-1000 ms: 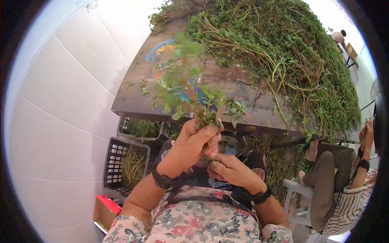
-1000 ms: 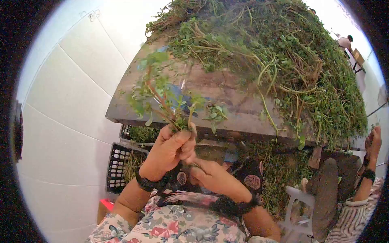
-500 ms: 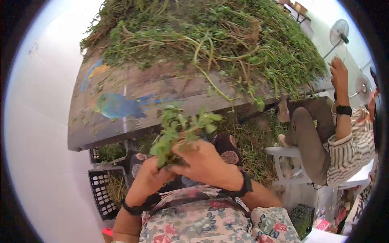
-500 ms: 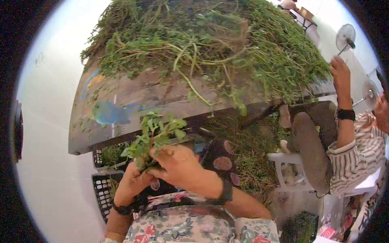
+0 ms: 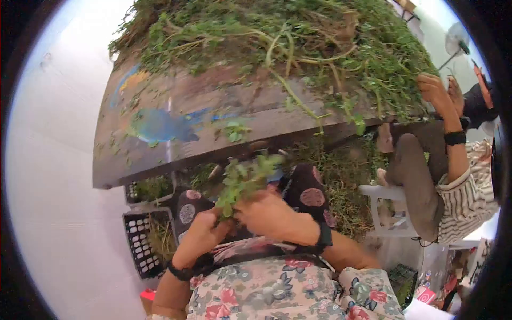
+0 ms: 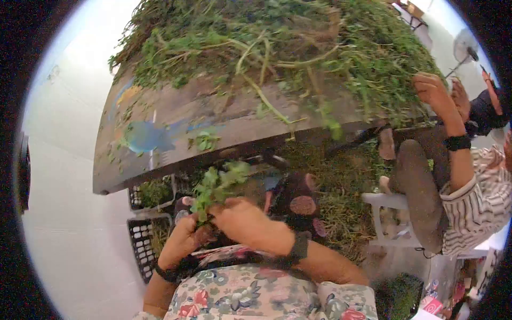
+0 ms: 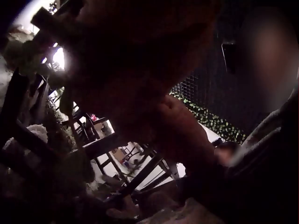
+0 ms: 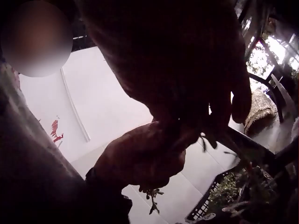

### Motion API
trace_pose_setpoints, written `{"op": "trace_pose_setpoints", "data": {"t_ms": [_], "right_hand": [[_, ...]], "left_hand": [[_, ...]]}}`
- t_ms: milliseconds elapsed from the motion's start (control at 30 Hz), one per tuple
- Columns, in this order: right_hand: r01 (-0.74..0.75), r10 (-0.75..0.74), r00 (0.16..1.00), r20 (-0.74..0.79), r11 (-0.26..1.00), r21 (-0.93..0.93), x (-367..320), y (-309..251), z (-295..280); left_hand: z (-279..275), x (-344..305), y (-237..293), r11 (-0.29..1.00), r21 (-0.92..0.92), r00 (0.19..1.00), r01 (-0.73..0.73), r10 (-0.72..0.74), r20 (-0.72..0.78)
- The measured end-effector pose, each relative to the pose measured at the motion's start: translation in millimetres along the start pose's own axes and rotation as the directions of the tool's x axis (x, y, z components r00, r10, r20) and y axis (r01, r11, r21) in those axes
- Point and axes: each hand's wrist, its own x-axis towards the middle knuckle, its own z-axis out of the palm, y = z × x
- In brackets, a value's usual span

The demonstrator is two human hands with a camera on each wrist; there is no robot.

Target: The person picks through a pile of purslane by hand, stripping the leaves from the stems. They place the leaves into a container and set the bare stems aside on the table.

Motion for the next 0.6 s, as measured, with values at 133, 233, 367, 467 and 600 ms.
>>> {"op": "trace_pose_setpoints", "data": {"t_ms": [133, 233, 367, 467, 600], "right_hand": [[-0.010, 0.012, 0.999, 0.052, 0.999, -0.035, 3.8, -0.3, -4.5], [0.007, -0.007, 0.997, -0.071, 1.000, 0.004, 7.7, 3.8, 4.7], [-0.146, 0.175, 0.969, -0.172, 0.974, 0.173, 12.9, 16.3, 23.9], [-0.014, -0.095, 0.894, -0.438, 0.971, -0.239, 1.4, 63.8, 50.6], [-0.358, 0.479, 0.877, -0.040, 0.706, 0.612, -6.8, 72.8, 2.0]], "left_hand": [[3.3, 1.6, -11.5, 0.996, -0.079, 0.997, 0.028, -0.033, -0.071], [5.1, 10.0, -26.3, 0.995, -0.094, 0.995, -0.022, 0.012, -0.099], [3.7, 15.9, -16.4, 0.995, 0.050, 0.978, -0.082, 0.091, -0.190], [3.4, 12.8, -13.8, 0.971, -0.236, 0.998, 0.034, -0.046, -0.044], [-1.7, 13.1, -15.2, 0.861, -0.501, 0.995, 0.086, -0.097, 0.004]]}}
